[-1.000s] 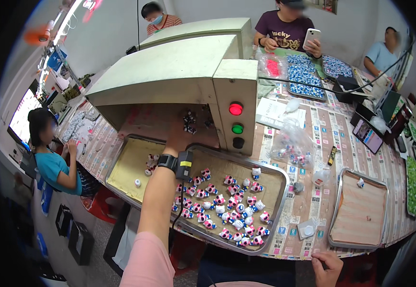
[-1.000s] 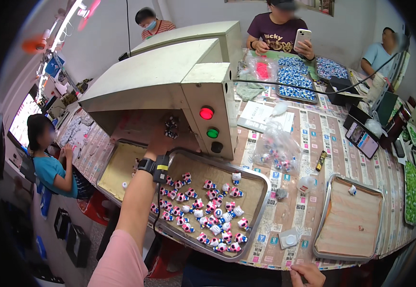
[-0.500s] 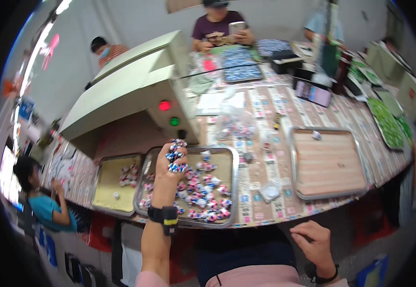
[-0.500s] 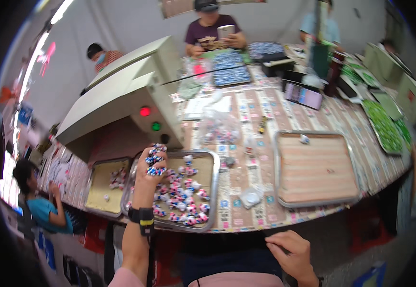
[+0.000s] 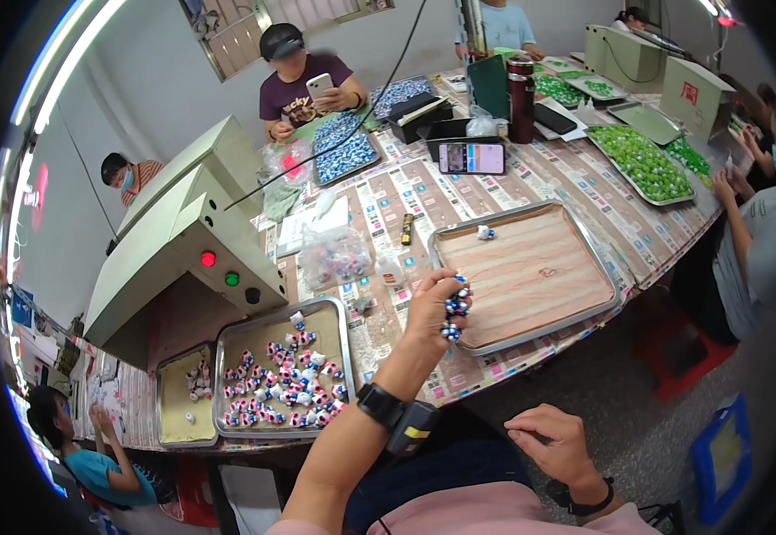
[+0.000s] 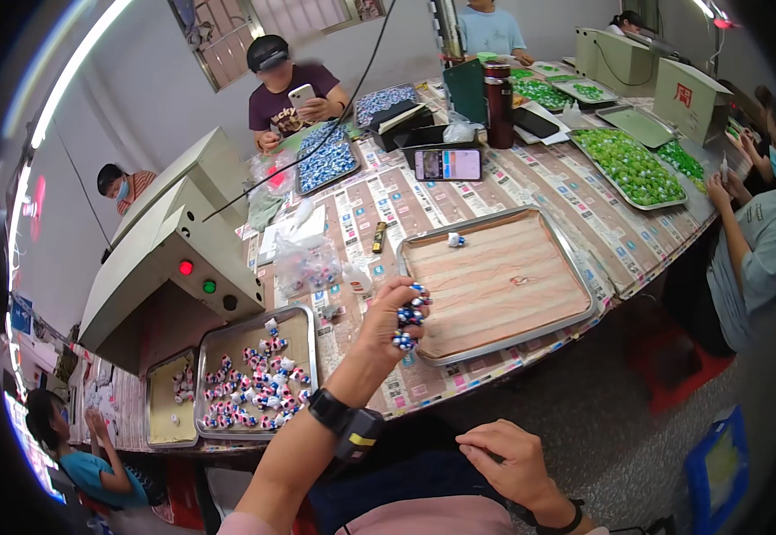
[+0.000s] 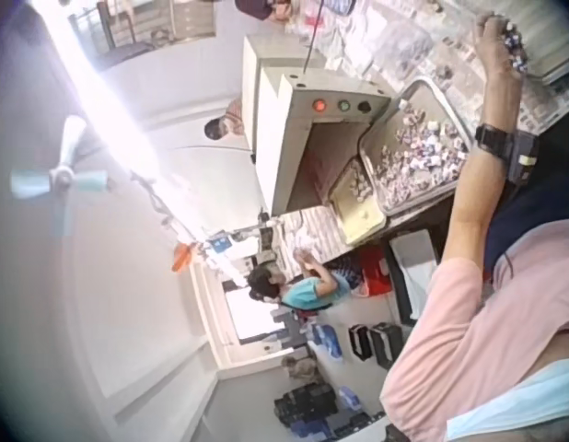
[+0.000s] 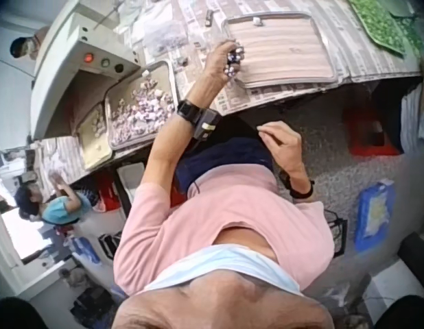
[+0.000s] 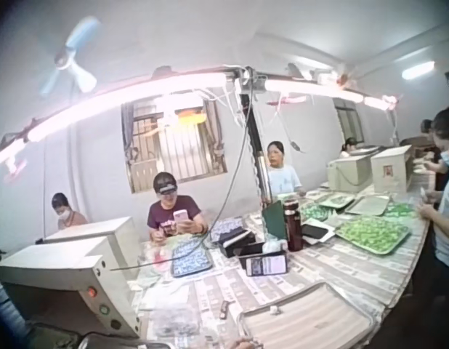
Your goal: The person repeatedly picks small white cylindrical objects from a tray and attaches small blue and pink components to them by hand. The assembled items are placed back into the tray. The process is repetitive and performed one item at a time.
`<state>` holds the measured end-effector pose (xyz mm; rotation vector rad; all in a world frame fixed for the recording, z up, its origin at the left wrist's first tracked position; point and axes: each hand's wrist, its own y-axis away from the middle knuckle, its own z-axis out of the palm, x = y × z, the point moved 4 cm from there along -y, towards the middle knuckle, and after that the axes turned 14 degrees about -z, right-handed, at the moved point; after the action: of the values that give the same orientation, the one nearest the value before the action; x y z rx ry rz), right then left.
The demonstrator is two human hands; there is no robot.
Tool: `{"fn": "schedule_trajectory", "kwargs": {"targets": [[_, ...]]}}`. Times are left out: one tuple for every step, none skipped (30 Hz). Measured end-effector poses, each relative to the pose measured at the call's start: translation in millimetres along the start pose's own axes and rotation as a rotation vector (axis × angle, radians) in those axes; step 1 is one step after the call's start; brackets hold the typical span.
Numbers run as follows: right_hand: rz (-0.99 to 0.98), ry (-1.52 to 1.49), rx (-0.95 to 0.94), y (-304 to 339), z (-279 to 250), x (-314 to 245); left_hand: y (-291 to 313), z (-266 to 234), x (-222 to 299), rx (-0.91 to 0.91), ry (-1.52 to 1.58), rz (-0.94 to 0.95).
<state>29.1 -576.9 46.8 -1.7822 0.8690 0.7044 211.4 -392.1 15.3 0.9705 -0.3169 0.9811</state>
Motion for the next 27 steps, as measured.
{"fn": "schedule_trajectory", "kwargs": {"targets": [[0.008, 0.002, 0.01, 2.3, -3.6, 1.4, -5.9, 7.4, -5.8, 0.061, -0.09, 0.032], [0.011, 0.0, 0.023, 4.2, -7.1, 3.4, -11.2, 13.3, -10.6, 0.122, -0.18, 0.064], [0.014, -0.001, 0.035, 5.8, -10.2, 5.7, -14.7, 19.2, -13.7, 0.151, -0.272, 0.135], [0.015, -0.003, 0.044, 7.1, -12.9, 7.9, -17.2, 23.1, -16.8, 0.181, -0.36, 0.208], [0.025, -0.011, 0.045, 7.8, -14.6, 9.7, -20.0, 25.8, -20.0, 0.211, -0.448, 0.282], [0.035, -0.019, 0.044, 7.8, -15.4, 11.2, -29.7, 23.6, -22.3, 0.233, -0.581, 0.444], [0.044, -0.028, 0.042, 7.9, -16.4, 12.3, -31.6, 25.8, -22.6, 0.281, -0.743, 0.607], [0.042, -0.035, 0.042, 8.1, -16.9, 13.3, -32.2, 27.7, -23.9, 0.33, -0.903, 0.772], [0.04, -0.043, 0.04, 8.3, -16.7, 14.3, -31.2, 28.9, -27.0, 0.379, -1.063, 0.938], [0.039, -0.047, 0.039, 8.5, -17.3, 15.7, -31.5, 30.2, -31.3, 0.382, -1.105, 0.866], [0.032, -0.046, 0.039, 7.9, -18.0, 16.1, -29.7, 33.1, -33.7, 0.381, -1.154, 0.872], [0.025, -0.046, 0.038, 6.7, -18.5, 16.3, -27.2, 35.6, -35.7, 0.381, -1.203, 0.879], [0.02, -0.045, 0.035, 6.1, -19.2, 16.4, -24.6, 37.4, -38.4, 0.381, -1.251, 0.882], [0.008, -0.043, 0.038, 5.6, -19.8, 16.9, -22.2, 38.9, -39.5, 0.365, -1.273, 0.893], [-0.004, -0.042, 0.04, 5.2, -19.6, 18.2, -20.0, 40.3, -39.0, 0.35, -1.296, 0.904], [-0.018, -0.037, 0.046, 3.8, -21.1, 19.2, -17.8, 44.2, -38.2, 0.33, -1.318, 0.919], [-0.023, -0.027, 0.049, 2.6, -22.7, 20.4, -14.6, 48.0, -39.1, 0.326, -1.369, 0.911], [-0.028, -0.016, 0.053, 1.6, -24.6, 21.8, -11.0, 51.7, -40.3, 0.322, -1.42, 0.902], [-0.033, -0.007, 0.056, 1.0, -25.4, 22.9, -8.5, 52.9, -41.1, 0.32, -1.471, 0.892], [-0.031, -0.004, 0.06, 0.6, -26.0, 24.3, -13.2, 50.1, -39.4, 0.226, -1.417, 0.786], [-0.03, -0.003, 0.065, 0.1, -25.8, 25.9, -20.5, 46.4, -35.5, 0.134, -1.36, 0.68], [-0.032, -0.002, 0.069, -1.0, -25.9, 26.7, -23.2, 45.4, -33.5, 0.046, -1.298, 0.577], [-0.034, -0.001, 0.073, -2.1, -26.3, 26.4, -22.5, 44.1, -32.7, 0.028, -1.185, 0.536], [-0.026, -0.005, 0.08, -3.8, -25.8, 24.8, -21.5, 43.0, -32.5, 0.01, -1.071, 0.494], [-0.04, -0.008, 0.076, -5.8, -24.5, 23.7, -19.4, 42.8, -31.9, -0.007, -0.955, 0.452], [-0.054, -0.012, 0.071, -7.9, -23.0, 23.1, -15.6, 43.7, -30.2, -0.018, -0.876, 0.401], [-0.068, -0.016, 0.067, -9.5, -21.6, 22.3, -13.2, 43.8, -27.0, -0.025, -0.865, 0.423]]}}
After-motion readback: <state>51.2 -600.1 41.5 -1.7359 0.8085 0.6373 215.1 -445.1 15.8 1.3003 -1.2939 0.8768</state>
